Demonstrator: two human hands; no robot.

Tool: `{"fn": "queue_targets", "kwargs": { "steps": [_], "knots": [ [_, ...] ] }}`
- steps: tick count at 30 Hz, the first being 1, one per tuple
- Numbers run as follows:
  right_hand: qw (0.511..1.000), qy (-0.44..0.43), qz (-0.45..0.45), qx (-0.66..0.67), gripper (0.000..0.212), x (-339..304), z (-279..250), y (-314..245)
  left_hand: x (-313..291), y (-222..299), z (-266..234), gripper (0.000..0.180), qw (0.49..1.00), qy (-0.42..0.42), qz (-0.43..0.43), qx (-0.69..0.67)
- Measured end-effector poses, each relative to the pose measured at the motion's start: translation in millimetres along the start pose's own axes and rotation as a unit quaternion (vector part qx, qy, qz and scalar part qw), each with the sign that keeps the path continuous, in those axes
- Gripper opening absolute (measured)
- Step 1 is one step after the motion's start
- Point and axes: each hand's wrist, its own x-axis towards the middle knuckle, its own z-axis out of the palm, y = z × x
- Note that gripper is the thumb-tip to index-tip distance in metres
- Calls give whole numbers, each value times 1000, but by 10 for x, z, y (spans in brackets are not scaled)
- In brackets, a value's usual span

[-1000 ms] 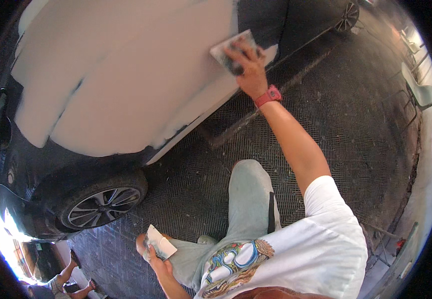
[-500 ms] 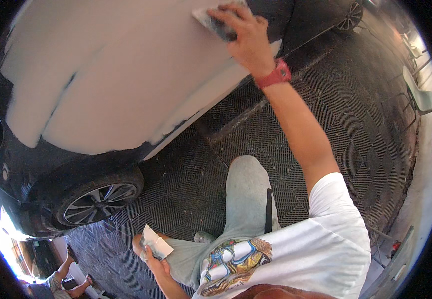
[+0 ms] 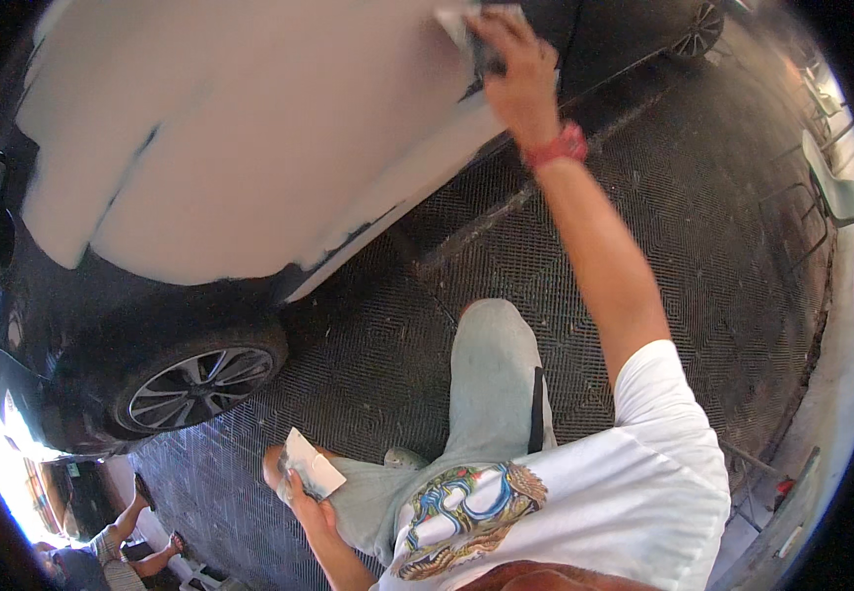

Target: The person sands a white primer patch on the side of a black car using a sanding block. They repeatedly rub the surface, occasionally pause to feel the texture, and later walk to a nearby table to swap sanding blocks before returning to the car.

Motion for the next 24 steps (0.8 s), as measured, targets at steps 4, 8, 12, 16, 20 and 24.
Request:
{"fn": "queue_targets", "kwargs": {
  "steps": [4,8,12,16,20,24],
  "knots": [
    [983,-75,43,161,63,719,-292,-67,-208,215,276,67,999,-2,37,40],
    [988,-119,66,66,63,539,-240,-167,-241,199,199,62,998,4,41,46],
    [994,-107,0,-10,65,-419,188,-107,-24,236,280,56,998,18,43,38],
    [967,-249,49,3,64,-785,114,-308,503,209,383,55,999,-25,40,-16],
    [933,-254,126,222,51,-1385,-321,-1142,592,340,1147,64,992,-84,90,-6],
    [845,-493,65,199,69,-1870,-693,-2019,435,388,1770,63,904,-157,183,353]
  ]
}}
